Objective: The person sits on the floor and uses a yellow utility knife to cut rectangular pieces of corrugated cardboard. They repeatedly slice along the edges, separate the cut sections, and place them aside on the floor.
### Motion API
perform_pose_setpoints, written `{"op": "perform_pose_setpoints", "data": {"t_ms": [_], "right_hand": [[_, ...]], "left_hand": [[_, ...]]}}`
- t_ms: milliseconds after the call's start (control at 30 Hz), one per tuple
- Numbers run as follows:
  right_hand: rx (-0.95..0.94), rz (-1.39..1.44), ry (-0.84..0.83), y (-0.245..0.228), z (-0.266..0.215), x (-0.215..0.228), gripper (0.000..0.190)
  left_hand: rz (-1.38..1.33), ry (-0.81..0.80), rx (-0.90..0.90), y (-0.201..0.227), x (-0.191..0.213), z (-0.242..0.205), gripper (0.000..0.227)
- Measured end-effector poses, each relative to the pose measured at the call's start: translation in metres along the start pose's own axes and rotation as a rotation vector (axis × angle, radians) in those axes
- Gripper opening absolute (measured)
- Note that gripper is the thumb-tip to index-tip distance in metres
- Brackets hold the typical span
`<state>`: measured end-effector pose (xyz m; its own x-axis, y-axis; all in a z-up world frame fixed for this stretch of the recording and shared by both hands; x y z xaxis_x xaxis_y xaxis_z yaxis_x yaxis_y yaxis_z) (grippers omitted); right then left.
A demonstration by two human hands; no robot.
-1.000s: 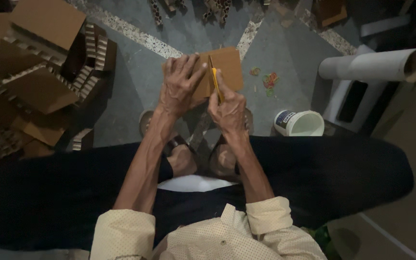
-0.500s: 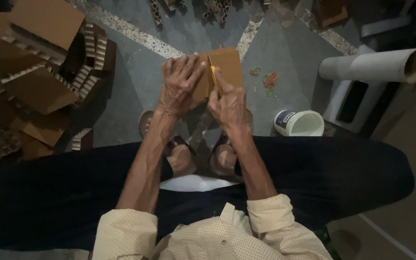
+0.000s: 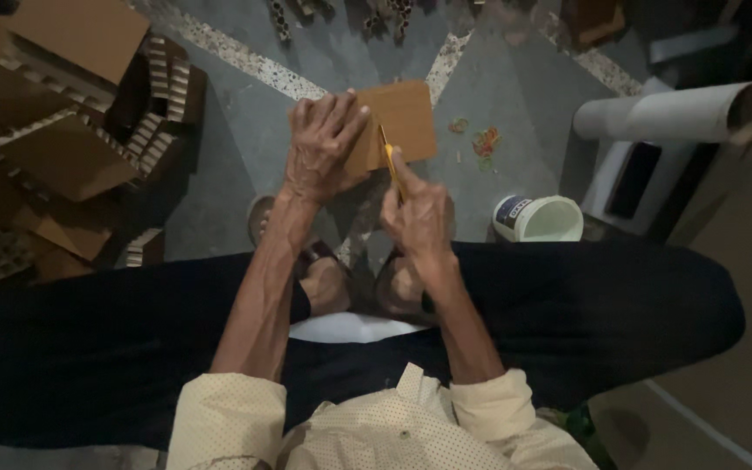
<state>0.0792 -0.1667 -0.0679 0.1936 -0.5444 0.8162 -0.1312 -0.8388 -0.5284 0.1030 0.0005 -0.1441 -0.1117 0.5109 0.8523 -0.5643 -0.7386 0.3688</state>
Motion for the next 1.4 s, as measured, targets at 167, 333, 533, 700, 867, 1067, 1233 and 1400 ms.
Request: {"op": "perform_pose_setpoints", "data": {"t_ms": [167,333,533,700,867,1067,1233,1400], "right_hand": [[0.018,-0.011,-0.004,0.016,-0.017,-0.003,0.055],[-0.021,0.052,-0.021,0.020,-0.026,-0.004,0.057],[0.132,0.032,0.053,0.016,-0.044,0.004,0.057],[-0.078,0.058,-0.044,0.025,-0.050,0.006,0.055],[-0.162,-0.007,-0.121,0.022,-0.060,0.015,0.057],[-0.003,0.169,0.115,-0.007,-0.035,0.025,0.049],[-0.131,0.144,0.003,-0.016,0.014,0.008,0.053],[-0.080,0.142,-0.006,-0.022,0.026,0.003,0.055]], "left_hand": [[0.023,0.028,-0.009,0.003,-0.003,-0.005,0.094],[0.019,0.004,-0.014,0.002,-0.003,-0.003,0.097],[-0.005,-0.014,0.016,0.004,-0.004,-0.004,0.099],[-0.004,0.009,-0.018,0.002,-0.003,-0.004,0.099],[0.003,-0.043,-0.004,0.002,-0.005,-0.004,0.102],[0.018,-0.008,-0.011,0.005,-0.002,-0.005,0.097],[0.007,-0.013,-0.003,0.005,0.004,-0.001,0.098],[0.025,-0.045,0.000,0.003,0.004,-0.001,0.098]]}}
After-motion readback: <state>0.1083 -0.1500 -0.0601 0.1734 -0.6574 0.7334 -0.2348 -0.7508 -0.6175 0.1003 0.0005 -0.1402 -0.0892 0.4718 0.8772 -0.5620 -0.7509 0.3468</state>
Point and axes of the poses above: each hand's wrist, its own z-axis towards the middle knuckle, its own x-axis out of the back of the hand, y = z × x, the point moved 4 cm from there along z, towards the middle knuckle, and after that the axes turned 13 degrees about -x, right-handed, at the moved point
